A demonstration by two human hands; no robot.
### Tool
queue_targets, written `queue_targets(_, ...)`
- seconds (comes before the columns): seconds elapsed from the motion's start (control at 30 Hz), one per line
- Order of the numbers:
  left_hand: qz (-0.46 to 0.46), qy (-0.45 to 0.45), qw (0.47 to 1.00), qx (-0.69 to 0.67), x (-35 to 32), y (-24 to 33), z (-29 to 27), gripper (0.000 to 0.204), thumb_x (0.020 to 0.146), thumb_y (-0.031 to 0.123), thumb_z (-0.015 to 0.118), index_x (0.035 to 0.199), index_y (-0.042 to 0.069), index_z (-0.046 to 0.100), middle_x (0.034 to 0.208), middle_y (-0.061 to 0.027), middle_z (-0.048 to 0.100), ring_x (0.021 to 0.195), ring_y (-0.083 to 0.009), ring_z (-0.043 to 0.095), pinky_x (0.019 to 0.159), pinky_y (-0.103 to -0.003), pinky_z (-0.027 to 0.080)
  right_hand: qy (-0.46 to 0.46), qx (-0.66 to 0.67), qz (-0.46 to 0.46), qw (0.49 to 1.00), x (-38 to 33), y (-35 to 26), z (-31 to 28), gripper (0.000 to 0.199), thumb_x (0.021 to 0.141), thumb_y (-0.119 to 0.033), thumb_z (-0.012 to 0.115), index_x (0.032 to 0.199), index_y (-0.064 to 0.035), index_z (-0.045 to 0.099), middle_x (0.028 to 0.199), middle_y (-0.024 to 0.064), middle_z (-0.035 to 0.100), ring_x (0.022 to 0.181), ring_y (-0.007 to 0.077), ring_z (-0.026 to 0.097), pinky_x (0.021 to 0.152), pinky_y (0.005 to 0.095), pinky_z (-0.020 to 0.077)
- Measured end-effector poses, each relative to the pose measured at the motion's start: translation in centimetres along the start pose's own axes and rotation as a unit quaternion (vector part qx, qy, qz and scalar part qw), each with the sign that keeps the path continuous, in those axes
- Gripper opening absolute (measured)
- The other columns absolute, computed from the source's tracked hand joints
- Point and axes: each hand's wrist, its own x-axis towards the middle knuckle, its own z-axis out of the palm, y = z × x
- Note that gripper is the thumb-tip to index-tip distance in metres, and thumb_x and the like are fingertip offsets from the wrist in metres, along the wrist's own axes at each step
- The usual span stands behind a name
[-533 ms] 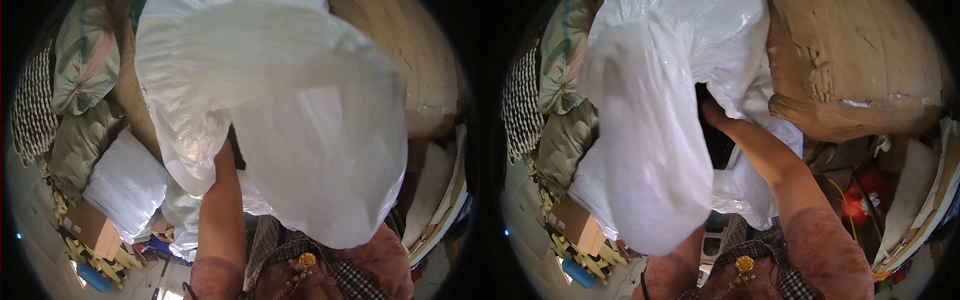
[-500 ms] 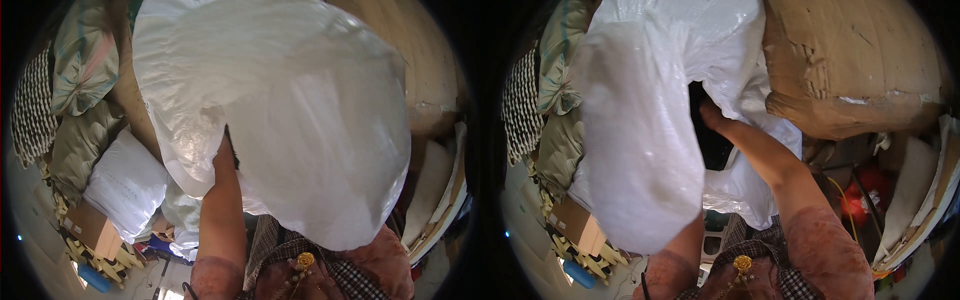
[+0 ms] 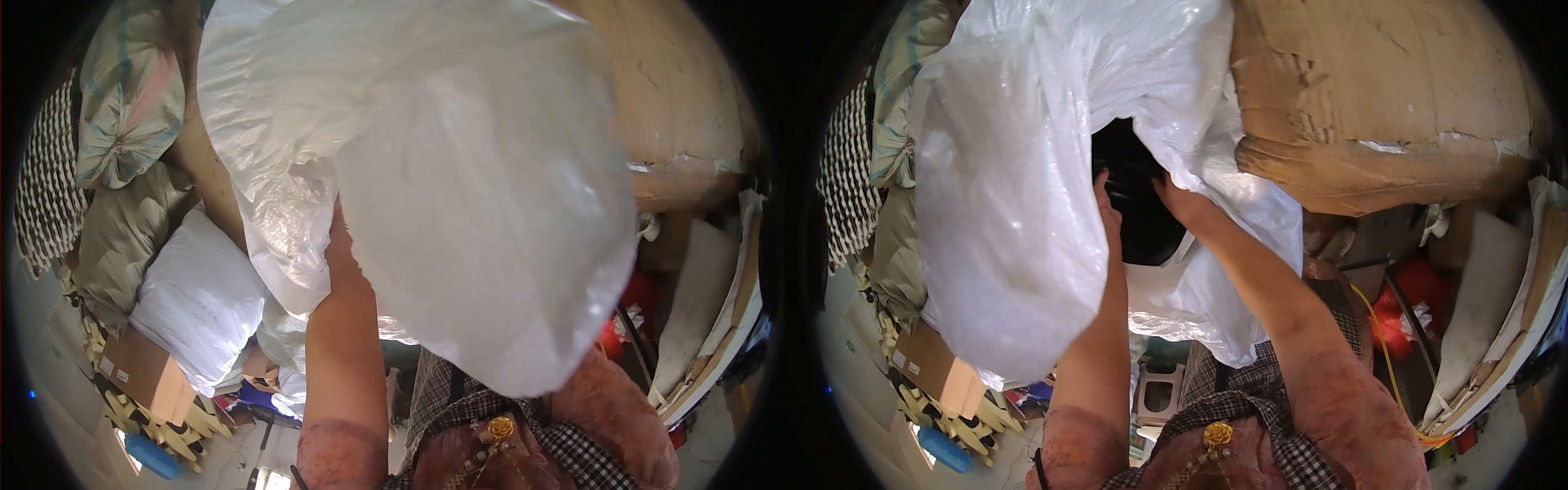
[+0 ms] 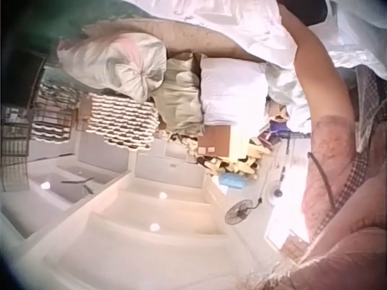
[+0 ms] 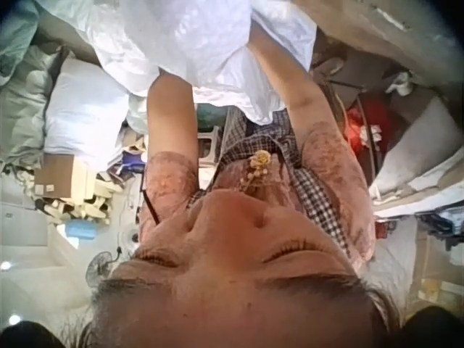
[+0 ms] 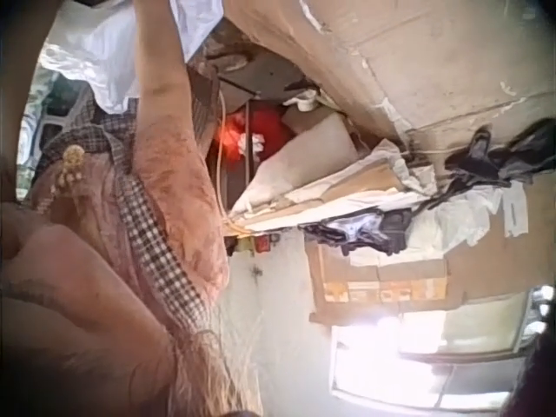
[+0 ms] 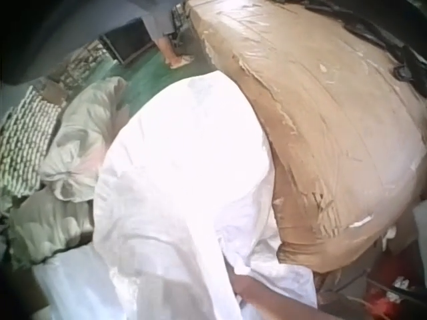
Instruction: Taking bicycle seats out of a bag, arranging them on a table, and spraying them with a hand-held spray gun.
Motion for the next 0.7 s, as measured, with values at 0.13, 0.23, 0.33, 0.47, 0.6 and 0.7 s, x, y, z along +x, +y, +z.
queue_targets(0.13, -0.006, 0.018, 1.000, -0.010, 0.9, -1.7, -2.4, 0.062, 0.081, 0.039, 0.061, 0.133, 0.014, 0.039, 0.131, -0.0063, 0.044, 0.117, -0.0252, 0.044, 0.092, -0.040, 0.041, -0.201, -0.003, 0.143, 0.969, -3.8, 0.4, 0.7, 0.053, 0.082, -0.022, 0.060, 0.128, -0.0028, 0.044, 0.123, 0.0218, 0.050, 0.115, 0.0354, 0.048, 0.099, 0.0424, 0.0367)
queue_targets(0.23, -0.002, -0.016, 1.000, -0.026, 0.1, -1.2, 0.4, 0.061, 0.081, 0.039, 0.060, 0.133, 0.014, 0.039, 0.131, -0.0065, 0.045, 0.117, -0.0252, 0.045, 0.092, -0.040, 0.041, 0.016, -0.129, 0.065, 0.989, -1.8, 5.0, 2.6, 0.048, 0.079, -0.021, 0.061, 0.122, -0.0014, 0.050, 0.119, 0.0214, 0.054, 0.113, 0.0317, 0.052, 0.096, 0.0409, 0.0403)
queue_targets(0.33, 0.003, 0.006, 0.999, -0.031, 0.8, -1.7, -1.8, 0.060, 0.082, 0.038, 0.060, 0.133, 0.014, 0.039, 0.131, -0.0067, 0.045, 0.117, -0.0251, 0.045, 0.092, -0.041, 0.041, -0.025, -0.105, 0.051, 0.993, -1.5, 3.6, 4.2, 0.049, 0.078, -0.022, 0.062, 0.122, -0.0019, 0.050, 0.119, 0.0213, 0.054, 0.113, 0.0317, 0.052, 0.096, 0.0408, 0.0406)
queue_targets(0.47, 0.011, -0.007, 0.999, -0.041, 0.9, -1.9, -1.4, 0.059, 0.083, 0.038, 0.059, 0.133, 0.014, 0.039, 0.131, -0.0069, 0.045, 0.116, -0.0251, 0.045, 0.091, -0.041, 0.042, -0.051, -0.098, 0.048, 0.993, 2.9, 2.1, 4.7, 0.050, 0.077, -0.022, 0.062, 0.122, -0.0026, 0.050, 0.120, 0.0210, 0.054, 0.112, 0.0318, 0.052, 0.096, 0.0407, 0.0410)
queue_targets(0.6, 0.018, 0.015, 0.999, -0.045, 1.5, -2.3, -3.7, 0.057, 0.084, 0.037, 0.058, 0.132, 0.014, 0.040, 0.131, -0.0071, 0.045, 0.116, -0.0250, 0.046, 0.091, -0.041, 0.042, -0.101, -0.068, 0.033, 0.992, 2.6, 2.3, 5.8, 0.051, 0.076, -0.023, 0.063, 0.122, -0.0033, 0.050, 0.120, 0.0208, 0.054, 0.112, 0.0318, 0.052, 0.095, 0.0406, 0.0414)
queue_targets(0.7, 0.030, 0.014, 0.998, -0.052, 1.7, -2.0, -4.0, 0.056, 0.084, 0.037, 0.058, 0.132, 0.014, 0.040, 0.131, -0.0073, 0.045, 0.116, -0.0250, 0.046, 0.091, -0.041, 0.042, -0.122, -0.055, 0.023, 0.991, 2.5, 2.8, 4.9, 0.052, 0.075, -0.024, 0.063, 0.122, -0.0039, 0.050, 0.120, 0.0206, 0.053, 0.112, 0.0318, 0.052, 0.095, 0.0405, 0.0417)
